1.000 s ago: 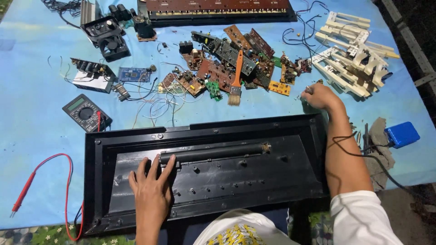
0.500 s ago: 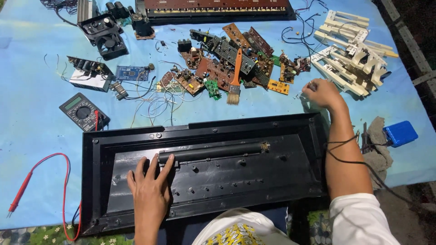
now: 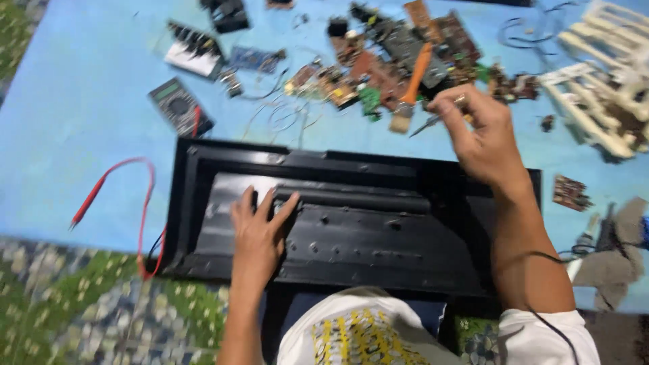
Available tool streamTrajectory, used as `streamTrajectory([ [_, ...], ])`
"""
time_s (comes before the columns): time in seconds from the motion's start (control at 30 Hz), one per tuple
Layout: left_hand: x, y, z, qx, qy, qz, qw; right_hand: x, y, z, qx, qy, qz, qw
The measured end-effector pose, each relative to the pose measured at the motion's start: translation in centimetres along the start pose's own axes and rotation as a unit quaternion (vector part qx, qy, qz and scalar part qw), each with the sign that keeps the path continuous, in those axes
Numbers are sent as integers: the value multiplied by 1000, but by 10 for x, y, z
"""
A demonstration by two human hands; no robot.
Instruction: The person removes screws from the interior of a keyboard case using a manual screwdriver.
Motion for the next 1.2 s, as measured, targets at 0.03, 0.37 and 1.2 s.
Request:
streamTrajectory([
  [0.03, -1, -3, -3, -16, 4, 5, 1000, 17, 11, -1, -3, 13, 9, 1000],
  [0.37, -9, 0, -28, -10, -147, -37, 988, 148, 102, -6, -75, 159, 132, 976],
  [1.2, -35, 54, -64, -245, -174, 220, 928, 190, 103, 3, -129, 136, 116, 975],
])
Point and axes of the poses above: each hand's wrist, its own z-axis towards the middle knuckle, its own x-axis out of the palm, y = z × x, the point moved 2 cm from there along z, towards the middle knuckle, and after that the axes turned 14 degrees about x, right-handed, at the moved point
